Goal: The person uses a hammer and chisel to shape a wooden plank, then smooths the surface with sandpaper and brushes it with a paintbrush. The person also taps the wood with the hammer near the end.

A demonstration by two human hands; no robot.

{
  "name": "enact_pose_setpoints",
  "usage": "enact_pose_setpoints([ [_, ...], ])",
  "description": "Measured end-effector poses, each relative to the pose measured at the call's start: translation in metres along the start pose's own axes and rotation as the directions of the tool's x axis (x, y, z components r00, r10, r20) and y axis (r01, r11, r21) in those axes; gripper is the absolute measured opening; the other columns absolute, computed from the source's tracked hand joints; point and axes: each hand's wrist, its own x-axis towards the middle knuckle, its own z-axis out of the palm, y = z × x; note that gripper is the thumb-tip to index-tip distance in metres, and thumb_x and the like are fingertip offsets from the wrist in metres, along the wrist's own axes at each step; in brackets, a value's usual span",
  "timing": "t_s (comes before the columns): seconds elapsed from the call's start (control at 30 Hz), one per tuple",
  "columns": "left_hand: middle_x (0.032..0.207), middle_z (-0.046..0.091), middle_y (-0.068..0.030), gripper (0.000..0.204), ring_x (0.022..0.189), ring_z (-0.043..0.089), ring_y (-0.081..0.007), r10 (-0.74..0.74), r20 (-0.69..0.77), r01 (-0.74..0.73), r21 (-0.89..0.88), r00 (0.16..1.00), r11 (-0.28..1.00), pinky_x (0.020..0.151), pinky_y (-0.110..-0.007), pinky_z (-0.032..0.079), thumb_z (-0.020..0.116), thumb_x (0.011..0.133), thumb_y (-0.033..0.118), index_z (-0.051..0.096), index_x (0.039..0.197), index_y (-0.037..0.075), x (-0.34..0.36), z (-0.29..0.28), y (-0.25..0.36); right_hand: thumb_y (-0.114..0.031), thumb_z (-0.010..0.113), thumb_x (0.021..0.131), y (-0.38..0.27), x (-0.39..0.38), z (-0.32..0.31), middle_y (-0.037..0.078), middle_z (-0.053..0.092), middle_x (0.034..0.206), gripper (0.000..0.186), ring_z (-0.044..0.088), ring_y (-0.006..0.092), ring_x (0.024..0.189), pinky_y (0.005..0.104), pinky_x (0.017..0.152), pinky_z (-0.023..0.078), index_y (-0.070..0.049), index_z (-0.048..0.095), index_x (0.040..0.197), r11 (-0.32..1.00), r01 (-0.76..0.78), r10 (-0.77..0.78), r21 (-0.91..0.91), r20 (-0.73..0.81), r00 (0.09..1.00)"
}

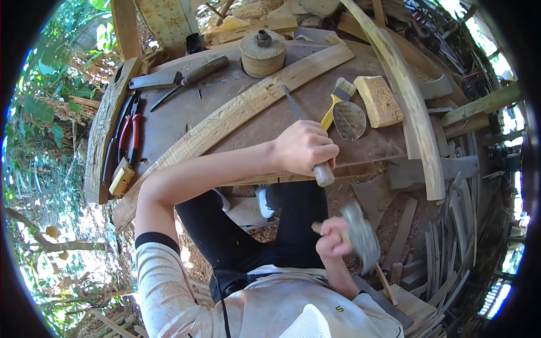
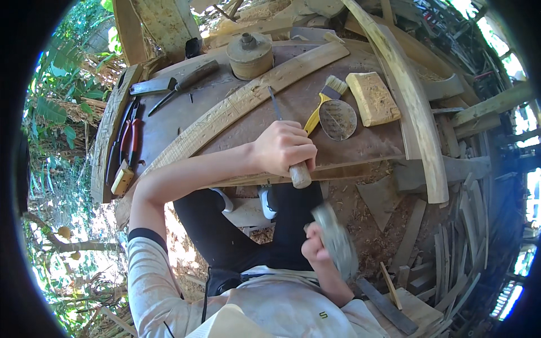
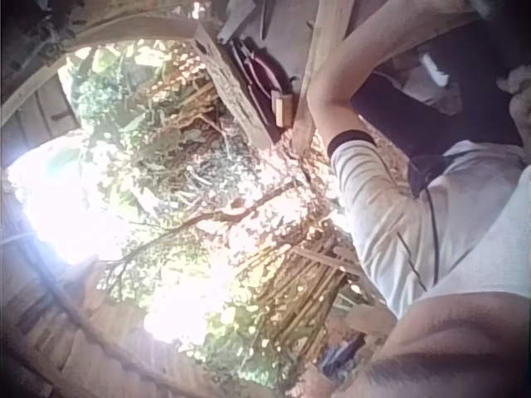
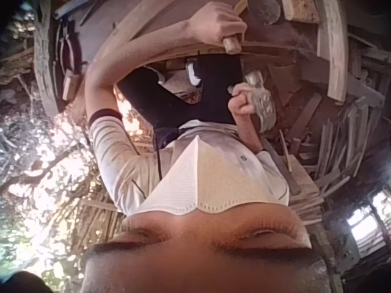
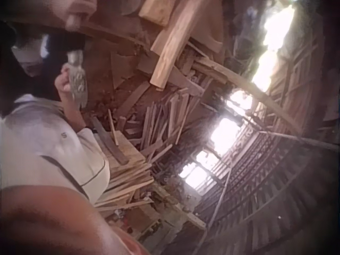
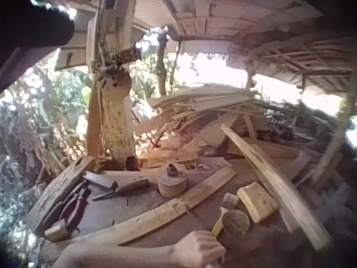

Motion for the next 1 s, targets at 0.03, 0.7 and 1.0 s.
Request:
enact_pose_setpoints([
  [0.03,0.067,0.06,0.0024,0.02,0.063,0.061,-0.0217,0.005,-0.009,-0.005,-0.008,1.0,1.0,0.058,-0.036,0.046,0.077,0.063,0.02,0.059,0.071,0.016,0.002,0.002,0.002,-0.018,0.046,0.107,0.006,0.004,0.002,0.011,0.051,0.071,0.016,0.05,0.018,0.053,0.0308,0.044,0.043,-0.004,0.04,0.105,0.978,0.172,-0.161,0.119,-0.102,0.982],
  [0.7,0.066,0.055,0.0,0.026,0.062,0.059,-0.0219,0.025,0.073,-0.034,0.121,0.997,0.992,0.06,-0.037,0.046,0.075,0.072,0.021,0.05,0.072,0.013,-0.004,0.011,0.0,-0.03,0.049,0.108,-0.017,0.017,-0.002,0.005,0.05,0.064,0.036,0.052,0.0155,0.053,0.0276,0.046,0.043,-0.004,0.05,0.082,0.981,-0.194,0.193,-0.008,-0.062,0.979],
  [1.0,0.07,0.056,0.0017,0.019,0.066,0.059,-0.0199,0.032,0.067,-0.04,0.125,0.997,0.991,0.063,-0.035,0.046,0.073,0.068,0.019,0.057,0.076,0.015,0.008,0.01,-0.005,-0.01,0.047,0.1,0.007,-0.009,0.006,0.005,0.055,0.068,0.021,0.056,0.0191,0.056,0.032,0.052,0.045,-0.003,0.053,0.08,0.97,0.038,0.023,0.242,-0.245,0.969],
])
